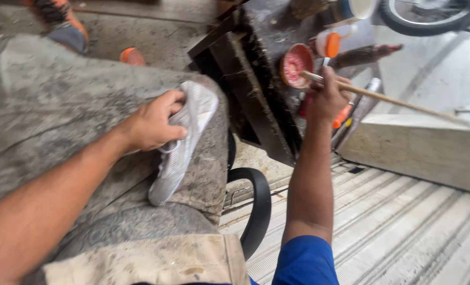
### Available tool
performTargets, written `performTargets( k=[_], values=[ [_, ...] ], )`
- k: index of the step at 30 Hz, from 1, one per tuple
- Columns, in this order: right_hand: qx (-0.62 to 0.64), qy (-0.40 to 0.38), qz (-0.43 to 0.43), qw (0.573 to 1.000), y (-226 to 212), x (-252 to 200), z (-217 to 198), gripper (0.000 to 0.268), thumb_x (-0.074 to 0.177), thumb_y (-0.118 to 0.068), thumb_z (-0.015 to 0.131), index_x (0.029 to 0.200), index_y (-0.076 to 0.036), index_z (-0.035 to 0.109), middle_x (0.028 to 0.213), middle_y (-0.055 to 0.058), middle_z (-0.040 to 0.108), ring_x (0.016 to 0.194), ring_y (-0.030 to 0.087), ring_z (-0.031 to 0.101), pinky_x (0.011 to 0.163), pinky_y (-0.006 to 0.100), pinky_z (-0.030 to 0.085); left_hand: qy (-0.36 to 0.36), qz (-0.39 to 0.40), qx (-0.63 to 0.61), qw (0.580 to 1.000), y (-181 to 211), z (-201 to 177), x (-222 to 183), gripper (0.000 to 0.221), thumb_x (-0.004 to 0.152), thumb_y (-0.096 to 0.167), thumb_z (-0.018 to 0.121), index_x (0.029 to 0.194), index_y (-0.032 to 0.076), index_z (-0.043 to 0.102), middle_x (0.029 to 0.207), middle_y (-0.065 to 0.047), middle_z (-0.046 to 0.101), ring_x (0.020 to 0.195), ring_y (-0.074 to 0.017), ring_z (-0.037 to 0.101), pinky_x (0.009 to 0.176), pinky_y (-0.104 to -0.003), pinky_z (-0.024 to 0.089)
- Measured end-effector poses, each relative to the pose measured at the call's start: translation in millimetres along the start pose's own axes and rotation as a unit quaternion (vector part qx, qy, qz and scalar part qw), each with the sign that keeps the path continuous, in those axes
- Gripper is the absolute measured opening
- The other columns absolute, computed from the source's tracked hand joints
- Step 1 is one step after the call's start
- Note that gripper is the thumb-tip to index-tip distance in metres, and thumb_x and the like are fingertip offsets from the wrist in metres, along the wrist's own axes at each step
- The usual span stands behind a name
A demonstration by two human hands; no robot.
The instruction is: Applying a liquid substance to a sneaker using a brush for repair or restoration
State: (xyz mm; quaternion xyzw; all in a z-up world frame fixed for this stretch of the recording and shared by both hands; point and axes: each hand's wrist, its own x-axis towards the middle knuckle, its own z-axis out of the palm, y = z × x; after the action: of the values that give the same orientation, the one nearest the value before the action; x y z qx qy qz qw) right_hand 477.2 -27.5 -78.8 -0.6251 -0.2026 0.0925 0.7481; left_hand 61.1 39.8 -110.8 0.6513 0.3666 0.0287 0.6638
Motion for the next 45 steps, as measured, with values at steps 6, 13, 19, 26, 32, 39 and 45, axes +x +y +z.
performTargets(
  k=[6, 13, 19, 26, 32, 39, 45],
  values=[
    [-0.001, -0.125, 0.069, 0.99, -88, -111, 49, 0.027, 0.095, -0.022, 0.063, 0.08, 0.0, 0.061, 0.073, 0.017, 0.058, 0.041, 0.024, 0.062, 0.036, 0.031, 0.054, -0.006, 0.05, -0.09, 0.995, 1, 9, -6, 0.07, 0.074, 0.014, 0.078, 0.139, 0.015, 0.051, 0.112, -0.004, 0.078, 0.101, -0.0164, 0.071, 0.087, -0.032, 0.056],
    [0.079, -0.478, 0.104, 0.868, -47, -177, 32, 0.026, 0.078, 0.011, 0.084, 0.089, 0.0, 0.063, 0.104, 0.026, 0.07, 0.101, 0.033, 0.072, 0.074, 0.037, 0.066, -0.033, 0.079, -0.149, 0.985, 3, 1, -12, 0.063, 0.081, -0.002, 0.071, 0.139, 0.005, 0.049, 0.107, -0.015, 0.076, 0.094, -0.0237, 0.069, 0.086, -0.038, 0.058],
    [0.04, -0.518, 0.123, 0.845, -44, -184, 42, 0.022, 0.076, 0.017, 0.082, 0.088, 0.008, 0.065, 0.102, 0.031, 0.069, 0.102, 0.036, 0.071, 0.075, 0.041, 0.067, -0.042, 0.091, -0.173, 0.98, -3, -1, -9, 0.062, 0.082, -0.006, 0.071, 0.139, 0.0, 0.047, 0.105, -0.019, 0.075, 0.092, -0.0254, 0.068, 0.085, -0.041, 0.058],
    [0.005, -0.542, 0.005, 0.841, -45, -178, 51, 0.02, 0.08, 0.01, 0.084, 0.083, 0.001, 0.066, 0.097, 0.027, 0.073, 0.096, 0.034, 0.073, 0.083, 0.042, 0.061, -0.035, 0.098, -0.152, 0.983, -13, 1, -5, 0.063, 0.081, -0.001, 0.073, 0.14, 0.005, 0.049, 0.109, -0.014, 0.075, 0.095, -0.0194, 0.064, 0.087, -0.037, 0.056],
    [-0.037, -0.53, -0.055, 0.845, -40, -164, 59, 0.021, 0.081, 0.009, 0.085, 0.084, 0.002, 0.066, 0.096, 0.026, 0.074, 0.096, 0.034, 0.075, 0.082, 0.04, 0.058, -0.034, 0.105, -0.144, 0.983, -5, -1, -8, 0.065, 0.082, -0.004, 0.072, 0.141, 0.004, 0.048, 0.111, -0.017, 0.075, 0.095, -0.0231, 0.067, 0.087, -0.038, 0.056],
    [-0.007, -0.538, -0.063, 0.84, -44, -168, 71, 0.018, 0.086, 0.009, 0.081, 0.083, -0.001, 0.066, 0.089, 0.023, 0.071, 0.088, 0.035, 0.075, 0.077, 0.038, 0.06, -0.037, 0.102, -0.142, 0.984, -7, -4, -11, 0.064, 0.083, -0.005, 0.07, 0.142, 0.003, 0.047, 0.113, -0.019, 0.074, 0.098, -0.0252, 0.066, 0.089, -0.041, 0.056],
    [-0.023, -0.567, -0.057, 0.821, -47, -172, 64, 0.02, 0.083, 0.006, 0.085, 0.081, 0.002, 0.066, 0.091, 0.024, 0.073, 0.085, 0.033, 0.076, 0.07, 0.036, 0.058, -0.047, 0.112, -0.175, 0.977, 1, -1, -14, 0.065, 0.083, -0.006, 0.068, 0.143, 0.002, 0.045, 0.114, -0.019, 0.073, 0.098, -0.0241, 0.064, 0.089, -0.039, 0.055]
  ],
)
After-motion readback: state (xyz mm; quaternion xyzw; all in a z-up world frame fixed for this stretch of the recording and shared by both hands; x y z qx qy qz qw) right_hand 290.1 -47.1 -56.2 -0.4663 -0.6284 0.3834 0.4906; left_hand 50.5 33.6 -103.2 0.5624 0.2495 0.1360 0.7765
